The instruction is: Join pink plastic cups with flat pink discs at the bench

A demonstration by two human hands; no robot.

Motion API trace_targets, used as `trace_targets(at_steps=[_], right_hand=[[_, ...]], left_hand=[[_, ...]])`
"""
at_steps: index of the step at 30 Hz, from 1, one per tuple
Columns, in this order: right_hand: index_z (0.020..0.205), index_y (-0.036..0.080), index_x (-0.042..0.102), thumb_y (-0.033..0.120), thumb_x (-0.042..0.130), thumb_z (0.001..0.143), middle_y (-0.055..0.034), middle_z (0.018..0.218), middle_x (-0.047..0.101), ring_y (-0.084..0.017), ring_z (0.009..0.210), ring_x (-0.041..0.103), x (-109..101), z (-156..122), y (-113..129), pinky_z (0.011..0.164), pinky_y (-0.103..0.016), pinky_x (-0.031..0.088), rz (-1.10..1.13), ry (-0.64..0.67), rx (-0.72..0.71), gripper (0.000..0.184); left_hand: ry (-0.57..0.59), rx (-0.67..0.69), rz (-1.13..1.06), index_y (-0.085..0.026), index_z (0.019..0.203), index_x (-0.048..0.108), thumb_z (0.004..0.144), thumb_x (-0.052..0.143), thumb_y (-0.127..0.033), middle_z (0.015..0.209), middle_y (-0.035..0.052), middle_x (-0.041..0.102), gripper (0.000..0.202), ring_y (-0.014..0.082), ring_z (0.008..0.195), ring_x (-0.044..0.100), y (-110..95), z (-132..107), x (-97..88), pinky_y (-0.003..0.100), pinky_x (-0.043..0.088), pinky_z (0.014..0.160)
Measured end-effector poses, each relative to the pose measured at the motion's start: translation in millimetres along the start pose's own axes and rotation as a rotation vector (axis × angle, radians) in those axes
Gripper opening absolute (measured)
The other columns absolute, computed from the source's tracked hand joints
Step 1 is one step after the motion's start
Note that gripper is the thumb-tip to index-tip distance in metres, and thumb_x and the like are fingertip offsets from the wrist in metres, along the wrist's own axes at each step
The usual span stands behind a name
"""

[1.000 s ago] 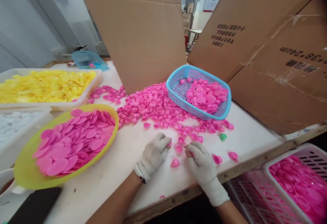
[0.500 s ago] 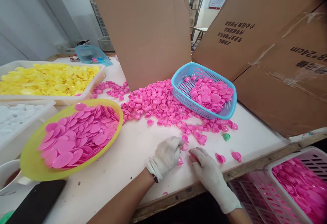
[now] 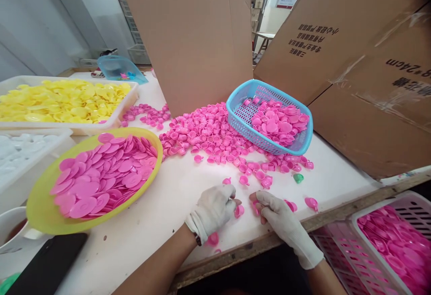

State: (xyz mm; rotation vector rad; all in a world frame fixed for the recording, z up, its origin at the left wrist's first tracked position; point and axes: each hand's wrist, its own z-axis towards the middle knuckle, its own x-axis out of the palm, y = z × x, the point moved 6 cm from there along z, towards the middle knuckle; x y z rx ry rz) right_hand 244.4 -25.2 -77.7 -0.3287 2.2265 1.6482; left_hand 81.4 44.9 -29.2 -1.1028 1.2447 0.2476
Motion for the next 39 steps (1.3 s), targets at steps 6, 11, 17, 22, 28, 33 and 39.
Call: trace_targets(at_steps=[6, 11, 17, 22, 28, 33, 39], right_hand=[[0.087, 0.02, 0.063, 0.011, 0.04, 0.071, -0.0047, 0.092, 0.061, -0.018, 0.086, 0.059, -10, 1, 22, 0.076, -0.028, 0.048, -0.26, -0.184, -0.295, 0.029], [0.097, 0.021, 0.063, 0.014, 0.043, 0.081, -0.0077, 0.098, 0.061, -0.019, 0.089, 0.057, 0, 26, 46, 0.079, -0.03, 0.045, -0.529, -0.253, -0.382, 0.026], [0.081, 0.019, 0.059, 0.013, 0.041, 0.078, -0.0065, 0.084, 0.061, -0.019, 0.081, 0.054, -2, 44, 38, 0.073, -0.029, 0.042, -0.543, -0.177, -0.307, 0.019], [0.065, 0.02, 0.045, 0.018, 0.037, 0.076, 0.0035, 0.057, 0.048, -0.012, 0.053, 0.045, -11, 32, 21, 0.051, -0.022, 0.034, -0.339, 0.134, -0.066, 0.014], [0.069, 0.02, 0.049, 0.017, 0.04, 0.076, 0.0003, 0.066, 0.054, -0.014, 0.064, 0.049, -24, 31, 32, 0.059, -0.026, 0.035, -0.437, 0.046, -0.056, 0.011], [0.079, 0.022, 0.055, 0.011, 0.041, 0.08, -0.0003, 0.08, 0.057, -0.014, 0.072, 0.053, 6, 7, 59, 0.066, -0.025, 0.037, -0.572, 0.078, -0.374, 0.018], [0.078, 0.021, 0.058, 0.008, 0.045, 0.08, -0.0029, 0.09, 0.058, -0.013, 0.066, 0.051, 54, -10, 58, 0.054, -0.024, 0.034, -0.914, 0.188, -0.448, 0.019]], left_hand=[[0.332, -0.145, 0.218, -0.018, 0.086, 0.067, 0.066, 0.064, -0.059, 0.084, 0.0097, 0.068, 0.045, 0.0287, 0.077, 0.064, 9, -18, -22.2, 0.034, 0.045, 0.063], [0.597, -0.153, 0.296, -0.016, 0.093, 0.069, 0.06, 0.075, -0.035, 0.095, 0.0141, 0.069, 0.039, 0.0323, 0.086, 0.065, 1, -28, -16.6, 0.037, 0.049, 0.067], [0.595, -0.174, 0.269, -0.016, 0.101, 0.068, 0.066, 0.071, -0.033, 0.103, 0.0153, 0.067, 0.038, 0.033, 0.093, 0.064, -1, -27, -16.3, 0.04, 0.051, 0.073], [0.621, -0.187, 0.276, -0.015, 0.1, 0.068, 0.063, 0.073, -0.04, 0.102, 0.0158, 0.067, 0.045, 0.0342, 0.092, 0.064, 7, -26, -20.4, 0.04, 0.051, 0.072], [0.399, -0.23, 0.223, -0.018, 0.087, 0.065, 0.074, 0.058, -0.043, 0.089, 0.0117, 0.068, 0.03, 0.0283, 0.082, 0.065, 23, -37, -22.8, 0.035, 0.047, 0.067], [0.42, -0.289, 0.253, -0.02, 0.081, 0.06, 0.075, 0.049, -0.027, 0.08, 0.0092, 0.067, 0.015, 0.0263, 0.074, 0.064, 31, -76, -5.2, 0.033, 0.043, 0.062], [0.253, -0.188, 0.033, -0.02, 0.074, 0.053, 0.072, 0.039, -0.011, 0.077, 0.0035, 0.064, 0.017, 0.0175, 0.071, 0.058, 18, -78, 2.5, 0.029, 0.042, 0.066]])
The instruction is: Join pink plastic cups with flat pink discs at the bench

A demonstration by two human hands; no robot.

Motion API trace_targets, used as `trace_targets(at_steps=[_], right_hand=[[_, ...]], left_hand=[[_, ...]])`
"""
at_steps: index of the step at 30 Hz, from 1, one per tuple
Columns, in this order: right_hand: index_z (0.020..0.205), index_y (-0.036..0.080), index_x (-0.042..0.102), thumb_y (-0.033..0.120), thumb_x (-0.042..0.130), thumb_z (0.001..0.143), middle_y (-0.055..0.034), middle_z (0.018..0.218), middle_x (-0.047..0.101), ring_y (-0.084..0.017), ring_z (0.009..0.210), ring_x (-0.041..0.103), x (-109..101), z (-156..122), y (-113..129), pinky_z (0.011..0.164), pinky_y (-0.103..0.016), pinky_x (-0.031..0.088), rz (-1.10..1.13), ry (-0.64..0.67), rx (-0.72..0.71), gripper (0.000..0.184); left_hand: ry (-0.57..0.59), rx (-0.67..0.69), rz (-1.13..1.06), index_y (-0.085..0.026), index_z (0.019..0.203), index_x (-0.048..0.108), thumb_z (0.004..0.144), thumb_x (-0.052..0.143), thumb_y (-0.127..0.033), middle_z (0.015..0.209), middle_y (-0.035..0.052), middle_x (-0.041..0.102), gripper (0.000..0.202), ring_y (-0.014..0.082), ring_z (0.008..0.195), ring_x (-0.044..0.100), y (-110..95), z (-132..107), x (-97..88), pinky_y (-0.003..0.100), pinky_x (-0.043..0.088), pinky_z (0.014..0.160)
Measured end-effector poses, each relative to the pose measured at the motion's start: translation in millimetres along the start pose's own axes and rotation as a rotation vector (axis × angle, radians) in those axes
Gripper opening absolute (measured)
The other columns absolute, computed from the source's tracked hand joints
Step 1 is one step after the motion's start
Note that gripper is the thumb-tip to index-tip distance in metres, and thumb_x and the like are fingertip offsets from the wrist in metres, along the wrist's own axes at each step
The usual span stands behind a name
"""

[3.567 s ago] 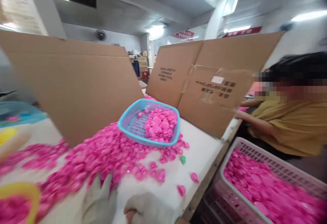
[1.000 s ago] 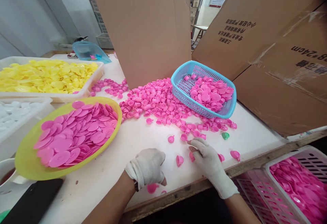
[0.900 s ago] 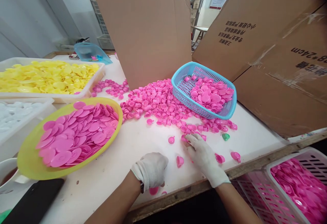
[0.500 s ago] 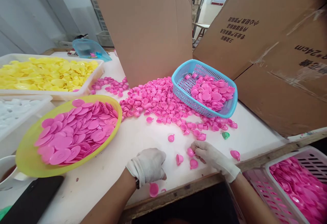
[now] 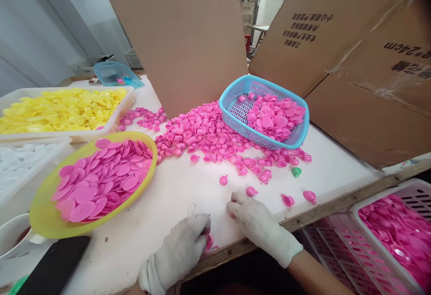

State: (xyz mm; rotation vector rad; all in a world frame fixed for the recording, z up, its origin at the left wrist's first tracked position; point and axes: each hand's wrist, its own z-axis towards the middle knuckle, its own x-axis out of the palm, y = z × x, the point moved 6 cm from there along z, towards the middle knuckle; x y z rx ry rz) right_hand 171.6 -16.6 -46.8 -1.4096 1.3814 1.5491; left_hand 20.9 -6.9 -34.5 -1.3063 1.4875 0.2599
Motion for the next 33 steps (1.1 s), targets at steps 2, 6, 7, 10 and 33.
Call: trace_targets(at_steps=[2, 6, 7, 10, 33], right_hand=[[0.085, 0.021, 0.058, 0.008, 0.044, 0.081, -0.004, 0.092, 0.058, -0.015, 0.072, 0.052, -4, -2, 1, 0.058, -0.025, 0.037, 0.035, -0.039, -0.006, 0.019], [0.098, 0.02, 0.056, 0.005, 0.045, 0.077, -0.004, 0.095, 0.058, -0.016, 0.081, 0.054, -26, -16, -14, 0.07, -0.027, 0.043, 0.283, -0.127, 0.052, 0.028], [0.098, 0.02, 0.056, 0.005, 0.046, 0.076, -0.0038, 0.094, 0.058, -0.016, 0.082, 0.054, -31, -21, -21, 0.071, -0.027, 0.043, 0.327, -0.131, 0.084, 0.028], [0.099, 0.021, 0.059, 0.008, 0.048, 0.077, -0.0033, 0.094, 0.058, -0.016, 0.084, 0.057, -38, -34, -45, 0.073, -0.027, 0.042, 0.369, -0.112, 0.202, 0.028], [0.097, 0.019, 0.054, 0.015, 0.046, 0.08, -0.0074, 0.099, 0.056, -0.019, 0.083, 0.057, -24, -67, -126, 0.068, -0.028, 0.035, 0.049, -0.036, 0.438, 0.019]], left_hand=[[-0.106, 0.036, -0.145, -0.02, 0.072, 0.051, 0.07, 0.041, -0.011, 0.076, 0.0015, 0.062, 0.013, 0.0154, 0.072, 0.057, -5, 6, -8.6, 0.027, 0.043, 0.068], [-0.079, 0.062, -0.475, -0.019, 0.076, 0.047, 0.075, 0.045, -0.016, 0.081, 0.0005, 0.064, 0.004, 0.0113, 0.062, 0.057, -16, 21, -13.1, 0.024, 0.045, 0.06], [-0.045, 0.066, -0.516, -0.019, 0.078, 0.047, 0.076, 0.045, -0.017, 0.079, -0.0001, 0.063, 0.004, 0.0105, 0.057, 0.056, -19, 24, -12.0, 0.023, 0.044, 0.056], [-0.15, 0.094, -0.37, -0.019, 0.088, 0.052, 0.076, 0.045, -0.013, 0.078, 0.0003, 0.061, 0.015, 0.0125, 0.065, 0.058, -27, 33, -17.3, 0.024, 0.046, 0.063], [-0.375, 0.28, 0.102, -0.02, 0.103, 0.054, 0.09, 0.041, -0.019, 0.103, 0.0053, 0.051, 0.019, 0.0152, 0.083, 0.055, -72, 78, -19.6, 0.026, 0.048, 0.072]])
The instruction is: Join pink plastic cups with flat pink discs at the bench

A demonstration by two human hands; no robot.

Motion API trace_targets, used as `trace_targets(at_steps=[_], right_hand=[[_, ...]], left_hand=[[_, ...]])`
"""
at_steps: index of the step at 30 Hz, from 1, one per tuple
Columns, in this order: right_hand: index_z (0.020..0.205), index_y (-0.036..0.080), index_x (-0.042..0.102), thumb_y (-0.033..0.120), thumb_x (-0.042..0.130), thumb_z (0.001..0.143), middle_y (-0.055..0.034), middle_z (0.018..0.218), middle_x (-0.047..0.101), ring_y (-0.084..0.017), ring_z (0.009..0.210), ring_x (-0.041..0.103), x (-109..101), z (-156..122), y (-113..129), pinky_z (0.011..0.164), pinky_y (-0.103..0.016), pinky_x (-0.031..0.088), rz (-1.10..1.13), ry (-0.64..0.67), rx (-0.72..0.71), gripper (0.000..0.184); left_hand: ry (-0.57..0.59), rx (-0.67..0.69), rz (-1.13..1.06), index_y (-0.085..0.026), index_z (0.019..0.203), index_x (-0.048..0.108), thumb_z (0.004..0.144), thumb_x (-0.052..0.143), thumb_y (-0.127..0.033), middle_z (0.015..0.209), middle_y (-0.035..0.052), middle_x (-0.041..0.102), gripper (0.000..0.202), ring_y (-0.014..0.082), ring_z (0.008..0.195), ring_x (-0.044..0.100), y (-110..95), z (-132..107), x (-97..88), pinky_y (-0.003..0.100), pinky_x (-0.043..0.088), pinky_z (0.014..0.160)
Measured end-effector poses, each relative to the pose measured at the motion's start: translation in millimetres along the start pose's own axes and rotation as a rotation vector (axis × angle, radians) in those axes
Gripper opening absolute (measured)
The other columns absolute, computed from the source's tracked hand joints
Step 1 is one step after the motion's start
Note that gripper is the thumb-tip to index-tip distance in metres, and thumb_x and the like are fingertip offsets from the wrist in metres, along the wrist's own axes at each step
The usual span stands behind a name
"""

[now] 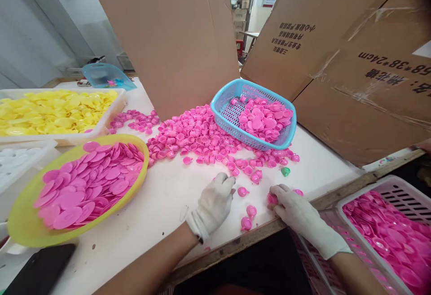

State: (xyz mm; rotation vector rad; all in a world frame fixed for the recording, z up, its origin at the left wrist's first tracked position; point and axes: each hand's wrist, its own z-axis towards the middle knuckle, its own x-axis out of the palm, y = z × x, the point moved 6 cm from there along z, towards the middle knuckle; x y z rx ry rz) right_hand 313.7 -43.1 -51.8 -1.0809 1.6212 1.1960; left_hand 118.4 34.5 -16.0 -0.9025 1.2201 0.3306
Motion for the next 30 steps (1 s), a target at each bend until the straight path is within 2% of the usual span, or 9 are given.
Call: trace_targets(at_steps=[4, 7, 10, 13, 17, 20, 23, 27, 30], right_hand=[[0.096, 0.019, 0.05, 0.015, 0.047, 0.077, -0.0053, 0.096, 0.056, -0.018, 0.081, 0.056, 0, 0, 14, 0.067, -0.027, 0.034, 0.063, -0.029, -0.042, 0.019], [0.095, 0.021, 0.051, 0.016, 0.049, 0.077, -0.0029, 0.093, 0.055, -0.016, 0.078, 0.056, -1, 0, 19, 0.064, -0.025, 0.032, 0.051, -0.027, -0.05, 0.019], [0.086, 0.021, 0.055, 0.019, 0.051, 0.077, -0.0016, 0.088, 0.054, -0.015, 0.072, 0.055, -1, 0, 18, 0.061, -0.025, 0.03, 0.014, 0.032, -0.023, 0.01], [0.086, 0.021, 0.058, 0.018, 0.053, 0.077, -0.0014, 0.088, 0.056, -0.015, 0.073, 0.056, -6, 3, 22, 0.061, -0.024, 0.033, 0.063, 0.059, -0.052, 0.01], [0.094, 0.021, 0.06, 0.018, 0.047, 0.085, -0.0036, 0.09, 0.059, -0.016, 0.077, 0.058, -22, 24, 43, 0.067, -0.026, 0.04, 0.132, -0.103, -0.194, 0.015], [0.097, 0.019, 0.06, 0.014, 0.046, 0.086, -0.0052, 0.09, 0.063, -0.018, 0.085, 0.058, -27, 49, 69, 0.074, -0.029, 0.042, 0.118, -0.213, -0.295, 0.018], [0.102, 0.018, 0.06, 0.005, 0.045, 0.083, -0.006, 0.094, 0.064, -0.017, 0.087, 0.058, -26, 67, 91, 0.076, -0.027, 0.043, 0.137, -0.222, -0.34, 0.028], [0.098, 0.018, 0.06, 0.003, 0.044, 0.082, -0.0054, 0.097, 0.062, -0.016, 0.091, 0.057, -24, 66, 108, 0.08, -0.026, 0.043, 0.175, -0.199, -0.432, 0.027], [0.097, 0.019, 0.058, 0.008, 0.049, 0.081, -0.0049, 0.098, 0.059, -0.017, 0.091, 0.055, -14, 59, 114, 0.077, -0.027, 0.044, 0.159, -0.166, -0.497, 0.021]], left_hand=[[0.087, 0.104, 0.116, -0.018, 0.105, 0.056, 0.086, 0.04, -0.01, 0.109, 0.0096, 0.053, 0.026, 0.0191, 0.091, 0.055, -5, 53, 10.8, 0.031, 0.046, 0.077], [0.127, 0.144, 0.124, -0.015, 0.097, 0.06, 0.082, 0.043, -0.006, 0.106, 0.0118, 0.057, 0.025, 0.0221, 0.096, 0.055, -5, 70, 25.9, 0.033, 0.044, 0.081], [0.117, 0.129, 0.091, -0.015, 0.096, 0.06, 0.083, 0.044, -0.01, 0.099, 0.0097, 0.06, 0.02, 0.0198, 0.092, 0.057, 1, 62, 25.9, 0.03, 0.044, 0.08], [0.078, 0.014, -0.088, -0.016, 0.103, 0.057, 0.087, 0.045, -0.019, 0.094, 0.0052, 0.063, 0.02, 0.0153, 0.083, 0.058, 13, 40, 13.7, 0.025, 0.045, 0.074], [0.055, -0.049, -0.179, -0.019, 0.09, 0.062, 0.086, 0.049, -0.025, 0.083, 0.002, 0.065, 0.015, 0.0161, 0.078, 0.058, 18, 20, 6.6, 0.027, 0.043, 0.073], [-0.012, 0.013, -0.063, -0.02, 0.084, 0.065, 0.086, 0.05, -0.026, 0.087, 0.003, 0.065, 0.016, 0.0178, 0.083, 0.057, 12, 18, 5.6, 0.03, 0.041, 0.079], [-0.055, 0.003, -0.054, -0.02, 0.086, 0.066, 0.087, 0.048, -0.022, 0.092, 0.0039, 0.065, 0.018, 0.0178, 0.085, 0.057, 18, 18, 6.0, 0.03, 0.042, 0.08], [-0.144, -0.077, -0.163, -0.018, 0.095, 0.065, 0.084, 0.046, -0.014, 0.096, 0.005, 0.066, 0.022, 0.0181, 0.09, 0.058, 36, 15, 4.2, 0.03, 0.042, 0.086], [-0.191, -0.108, -0.283, -0.017, 0.094, 0.064, 0.085, 0.045, -0.016, 0.091, 0.0044, 0.067, 0.021, 0.0169, 0.083, 0.06, 45, 13, 5.9, 0.029, 0.045, 0.08]])
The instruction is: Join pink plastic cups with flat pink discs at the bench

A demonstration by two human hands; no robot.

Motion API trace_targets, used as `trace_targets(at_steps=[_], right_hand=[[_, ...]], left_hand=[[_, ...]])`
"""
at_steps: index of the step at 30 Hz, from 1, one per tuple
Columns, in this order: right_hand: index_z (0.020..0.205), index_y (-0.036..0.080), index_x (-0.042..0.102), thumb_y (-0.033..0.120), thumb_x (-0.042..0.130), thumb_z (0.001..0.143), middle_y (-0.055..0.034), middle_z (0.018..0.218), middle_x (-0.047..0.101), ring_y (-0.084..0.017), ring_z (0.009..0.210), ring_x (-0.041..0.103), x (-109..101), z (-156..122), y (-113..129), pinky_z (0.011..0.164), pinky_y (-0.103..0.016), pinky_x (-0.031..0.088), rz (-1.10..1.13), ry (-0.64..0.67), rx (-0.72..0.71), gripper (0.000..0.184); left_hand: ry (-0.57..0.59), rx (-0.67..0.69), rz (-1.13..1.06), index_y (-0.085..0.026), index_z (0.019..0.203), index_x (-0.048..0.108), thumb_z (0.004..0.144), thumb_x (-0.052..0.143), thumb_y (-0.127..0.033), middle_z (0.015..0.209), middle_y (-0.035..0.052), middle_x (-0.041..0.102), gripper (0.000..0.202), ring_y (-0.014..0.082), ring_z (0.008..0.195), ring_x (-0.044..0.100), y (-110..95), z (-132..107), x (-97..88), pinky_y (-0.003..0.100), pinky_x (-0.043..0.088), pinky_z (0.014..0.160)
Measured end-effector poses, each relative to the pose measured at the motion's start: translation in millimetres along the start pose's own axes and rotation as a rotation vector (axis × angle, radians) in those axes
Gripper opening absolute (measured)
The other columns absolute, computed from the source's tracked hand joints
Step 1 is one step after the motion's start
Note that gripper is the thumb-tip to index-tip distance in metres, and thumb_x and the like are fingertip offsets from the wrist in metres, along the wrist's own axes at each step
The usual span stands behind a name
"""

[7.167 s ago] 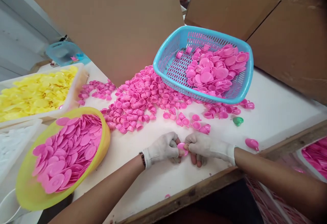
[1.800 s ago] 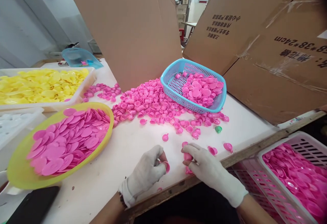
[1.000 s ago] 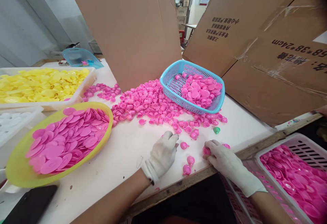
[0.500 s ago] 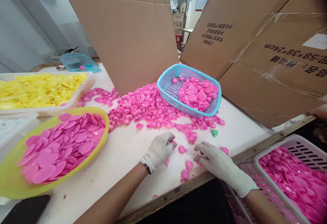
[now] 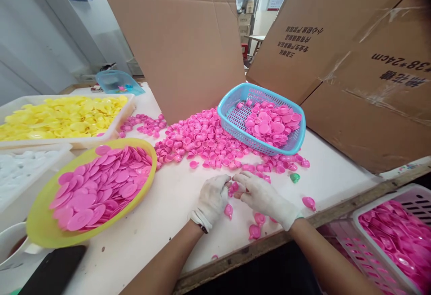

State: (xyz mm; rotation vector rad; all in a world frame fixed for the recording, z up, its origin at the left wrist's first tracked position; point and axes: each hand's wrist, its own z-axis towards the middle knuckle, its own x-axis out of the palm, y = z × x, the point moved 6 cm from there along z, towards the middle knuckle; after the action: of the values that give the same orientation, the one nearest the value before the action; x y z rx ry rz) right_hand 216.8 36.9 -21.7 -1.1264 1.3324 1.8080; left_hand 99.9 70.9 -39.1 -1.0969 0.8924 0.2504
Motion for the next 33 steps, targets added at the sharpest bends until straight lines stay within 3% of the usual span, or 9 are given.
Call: trace_targets(at_steps=[3, 7, 11, 14, 21, 25, 28, 33], right_hand=[[0.096, 0.017, 0.058, 0.007, 0.052, 0.078, -0.0061, 0.095, 0.058, -0.02, 0.089, 0.054, 16, 0, -2, 0.078, -0.03, 0.043, -0.045, 0.004, 0.013, 0.022], [0.083, 0.017, 0.058, 0.008, 0.051, 0.081, -0.0047, 0.086, 0.057, -0.019, 0.085, 0.053, 25, 2, -6, 0.076, -0.03, 0.04, 0.04, -0.012, 0.052, 0.011], [0.074, 0.019, 0.052, 0.015, 0.047, 0.085, 0.0, 0.073, 0.055, -0.015, 0.072, 0.052, 16, -1, -12, 0.065, -0.026, 0.037, 0.242, 0.002, 0.169, 0.012], [0.07, 0.019, 0.049, 0.019, 0.042, 0.086, 0.0025, 0.066, 0.052, -0.012, 0.062, 0.049, 11, -3, -18, 0.058, -0.024, 0.035, 0.297, 0.041, 0.22, 0.017], [0.065, 0.018, 0.051, 0.012, 0.042, 0.076, 0.0036, 0.061, 0.051, -0.009, 0.056, 0.047, 17, 1, -37, 0.051, -0.02, 0.034, 0.393, 0.186, 0.268, 0.015], [0.064, 0.017, 0.053, 0.014, 0.045, 0.074, 0.0044, 0.057, 0.051, -0.008, 0.05, 0.048, 22, 4, -41, 0.046, -0.019, 0.033, 0.4, 0.274, 0.304, 0.014], [0.065, 0.017, 0.055, 0.018, 0.05, 0.076, 0.0028, 0.057, 0.053, -0.01, 0.052, 0.05, 16, 6, -42, 0.048, -0.021, 0.035, 0.327, 0.242, 0.346, 0.012], [0.076, 0.017, 0.058, 0.015, 0.047, 0.081, -0.0053, 0.081, 0.061, -0.017, 0.077, 0.055, -4, 4, -31, 0.071, -0.029, 0.041, 0.161, 0.059, 0.309, 0.012]], left_hand=[[-0.019, -0.005, -0.097, -0.018, 0.089, 0.063, 0.087, 0.043, -0.018, 0.082, 0.0024, 0.067, 0.021, 0.015, 0.074, 0.06, 4, 0, -0.9, 0.027, 0.046, 0.073], [-0.081, 0.011, -0.08, -0.018, 0.099, 0.061, 0.084, 0.048, -0.018, 0.096, 0.0048, 0.067, 0.02, 0.0162, 0.084, 0.06, 8, -2, -14.8, 0.028, 0.045, 0.079], [0.089, 0.159, 0.189, -0.02, 0.096, 0.061, 0.078, 0.057, -0.019, 0.091, 0.0036, 0.065, 0.018, 0.0201, 0.086, 0.058, -2, -2, -10.1, 0.034, 0.042, 0.081], [0.184, 0.195, 0.339, -0.019, 0.087, 0.06, 0.079, 0.055, -0.017, 0.085, 0.0034, 0.064, 0.009, 0.0208, 0.083, 0.056, -8, -1, -1.1, 0.036, 0.04, 0.079], [0.035, 0.191, 0.294, -0.02, 0.093, 0.06, 0.084, 0.046, -0.016, 0.092, 0.0044, 0.056, 0.017, 0.0169, 0.083, 0.052, -8, 2, -16.1, 0.029, 0.04, 0.074], [0.2, 0.258, 0.426, -0.02, 0.087, 0.063, 0.083, 0.047, -0.016, 0.087, 0.0055, 0.053, 0.017, 0.0175, 0.076, 0.05, -10, 10, 2.0, 0.03, 0.04, 0.067], [0.269, 0.274, 0.411, -0.02, 0.09, 0.063, 0.082, 0.049, -0.016, 0.087, 0.006, 0.054, 0.016, 0.0185, 0.077, 0.051, -10, 14, 8.4, 0.031, 0.041, 0.067], [0.113, 0.11, 0.134, -0.017, 0.092, 0.063, 0.085, 0.041, -0.011, 0.089, 0.0061, 0.057, 0.024, 0.017, 0.081, 0.054, 14, 5, -26.9, 0.03, 0.046, 0.075]])
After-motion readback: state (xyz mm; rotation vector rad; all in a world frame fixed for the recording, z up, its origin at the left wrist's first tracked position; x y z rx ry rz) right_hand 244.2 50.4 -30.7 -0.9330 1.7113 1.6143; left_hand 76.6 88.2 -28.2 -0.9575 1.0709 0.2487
